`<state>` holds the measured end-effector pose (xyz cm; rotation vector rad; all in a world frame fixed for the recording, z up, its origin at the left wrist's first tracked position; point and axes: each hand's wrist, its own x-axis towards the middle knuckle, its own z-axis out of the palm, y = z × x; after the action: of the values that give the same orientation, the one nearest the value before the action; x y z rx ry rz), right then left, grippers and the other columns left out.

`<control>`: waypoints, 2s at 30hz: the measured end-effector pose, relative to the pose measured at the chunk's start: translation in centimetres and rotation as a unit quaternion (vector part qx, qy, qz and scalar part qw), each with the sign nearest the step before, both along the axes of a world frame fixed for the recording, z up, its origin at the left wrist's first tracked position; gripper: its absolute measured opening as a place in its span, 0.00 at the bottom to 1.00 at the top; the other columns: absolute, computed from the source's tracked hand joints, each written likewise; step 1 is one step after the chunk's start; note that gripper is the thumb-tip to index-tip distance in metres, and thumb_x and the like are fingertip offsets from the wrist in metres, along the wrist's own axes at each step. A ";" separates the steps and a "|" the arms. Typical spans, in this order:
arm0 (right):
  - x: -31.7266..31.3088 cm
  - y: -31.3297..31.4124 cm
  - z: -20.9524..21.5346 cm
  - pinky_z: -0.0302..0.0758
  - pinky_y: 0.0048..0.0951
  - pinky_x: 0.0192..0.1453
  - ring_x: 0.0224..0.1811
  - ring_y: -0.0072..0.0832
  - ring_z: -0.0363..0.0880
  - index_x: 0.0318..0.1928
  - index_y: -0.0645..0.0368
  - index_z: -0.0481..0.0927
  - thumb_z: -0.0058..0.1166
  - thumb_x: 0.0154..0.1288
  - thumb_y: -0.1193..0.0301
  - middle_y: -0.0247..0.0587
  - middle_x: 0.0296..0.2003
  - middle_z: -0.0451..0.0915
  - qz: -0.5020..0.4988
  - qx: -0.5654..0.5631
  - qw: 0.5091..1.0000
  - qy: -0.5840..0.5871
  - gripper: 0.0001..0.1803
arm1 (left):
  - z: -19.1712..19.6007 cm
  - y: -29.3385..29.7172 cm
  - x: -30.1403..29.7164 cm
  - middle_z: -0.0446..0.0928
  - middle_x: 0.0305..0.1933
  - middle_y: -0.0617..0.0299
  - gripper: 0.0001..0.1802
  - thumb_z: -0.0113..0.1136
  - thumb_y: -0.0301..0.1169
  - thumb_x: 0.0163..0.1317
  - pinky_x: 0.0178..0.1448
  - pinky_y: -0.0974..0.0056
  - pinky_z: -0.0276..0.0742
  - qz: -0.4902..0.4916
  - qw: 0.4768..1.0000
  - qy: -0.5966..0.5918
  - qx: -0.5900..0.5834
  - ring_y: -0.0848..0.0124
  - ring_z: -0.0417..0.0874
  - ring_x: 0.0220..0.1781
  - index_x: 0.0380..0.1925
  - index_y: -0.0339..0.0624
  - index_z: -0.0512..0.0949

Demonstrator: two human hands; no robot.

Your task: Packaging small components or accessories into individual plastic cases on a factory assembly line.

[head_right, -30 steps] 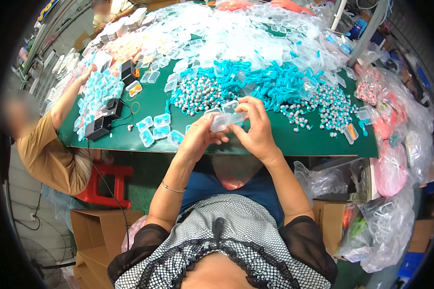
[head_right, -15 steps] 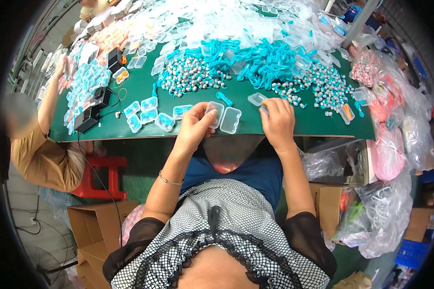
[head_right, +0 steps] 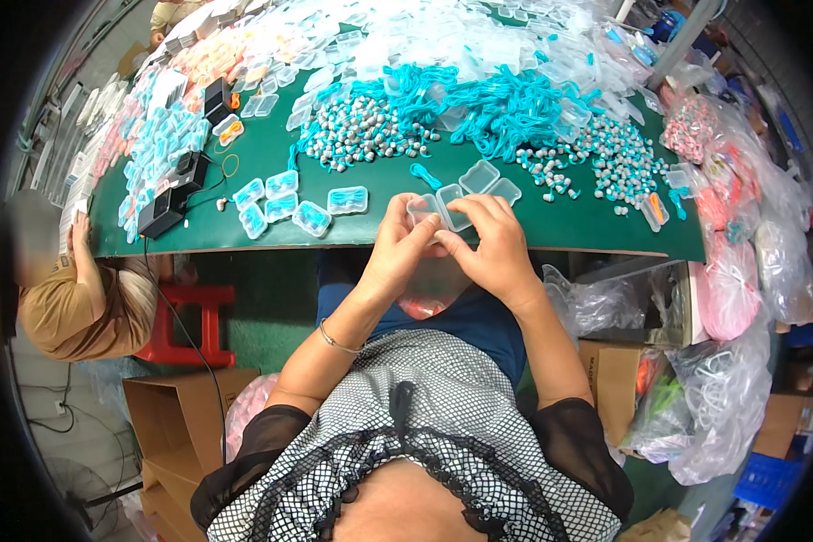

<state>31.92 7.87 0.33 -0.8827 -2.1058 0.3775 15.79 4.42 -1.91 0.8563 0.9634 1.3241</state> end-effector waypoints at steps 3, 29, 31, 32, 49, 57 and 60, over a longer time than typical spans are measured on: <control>0.0 0.8 -0.1 0.73 0.42 0.52 0.49 0.42 0.78 0.43 0.58 0.81 0.63 0.57 0.73 0.41 0.43 0.81 0.007 -0.031 0.999 -0.042 0.12 | 0.4 -0.7 -0.4 0.79 0.45 0.55 0.20 0.56 0.31 0.72 0.41 0.68 0.82 0.007 1.000 -0.021 -0.012 0.71 0.83 0.41 0.58 0.37 0.62; -1.3 3.4 0.6 0.70 0.41 0.55 0.51 0.40 0.76 0.44 0.56 0.81 0.59 0.55 0.79 0.40 0.44 0.79 0.057 0.051 0.992 -0.100 0.14 | 16.3 -7.9 -31.5 0.68 0.67 0.52 0.26 0.59 0.22 0.66 0.72 0.59 0.62 0.632 0.567 0.438 0.296 0.62 0.67 0.68 0.64 0.33 0.67; -1.1 3.3 0.6 0.70 0.42 0.56 0.51 0.42 0.76 0.45 0.57 0.81 0.58 0.55 0.80 0.41 0.45 0.79 0.034 0.042 0.995 -0.079 0.15 | 15.4 -7.4 -31.4 0.68 0.67 0.53 0.26 0.59 0.22 0.66 0.71 0.59 0.62 0.648 0.558 0.458 0.243 0.63 0.68 0.68 0.63 0.34 0.68; -1.2 3.5 0.9 0.72 0.42 0.56 0.51 0.43 0.76 0.45 0.58 0.81 0.59 0.55 0.81 0.42 0.45 0.79 0.036 0.041 0.996 -0.070 0.15 | 14.6 -7.2 -29.7 0.68 0.67 0.55 0.24 0.59 0.21 0.65 0.70 0.60 0.64 0.613 0.565 0.480 0.272 0.64 0.69 0.67 0.61 0.35 0.70; 1.7 2.2 0.5 0.76 0.38 0.52 0.47 0.42 0.78 0.38 0.60 0.83 0.59 0.56 0.83 0.42 0.40 0.81 -0.019 0.035 0.999 -0.006 0.10 | 1.8 6.2 -15.7 0.82 0.33 0.56 0.06 0.66 0.24 0.54 0.41 0.54 0.79 0.130 0.704 0.683 0.145 0.54 0.85 0.37 0.33 0.44 0.83; 3.0 2.0 0.7 0.76 0.38 0.51 0.46 0.42 0.78 0.38 0.60 0.83 0.59 0.56 0.84 0.43 0.39 0.81 -0.046 0.048 0.998 -0.008 0.09 | 2.6 5.7 -14.6 0.80 0.25 0.58 0.08 0.67 0.29 0.55 0.35 0.63 0.77 0.153 0.864 0.469 0.098 0.70 0.80 0.26 0.30 0.36 0.80; 3.7 2.7 0.8 0.75 0.38 0.50 0.44 0.41 0.80 0.38 0.60 0.83 0.59 0.57 0.83 0.43 0.38 0.81 -0.068 0.062 0.995 0.022 0.08 | 3.1 4.1 -12.7 0.76 0.25 0.69 0.05 0.63 0.26 0.60 0.32 0.72 0.71 0.111 0.922 0.357 0.103 0.82 0.72 0.27 0.31 0.34 0.79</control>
<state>35.66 10.58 1.11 -0.9293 -1.9920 0.1905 3.10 8.55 1.19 1.4844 1.5386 1.3368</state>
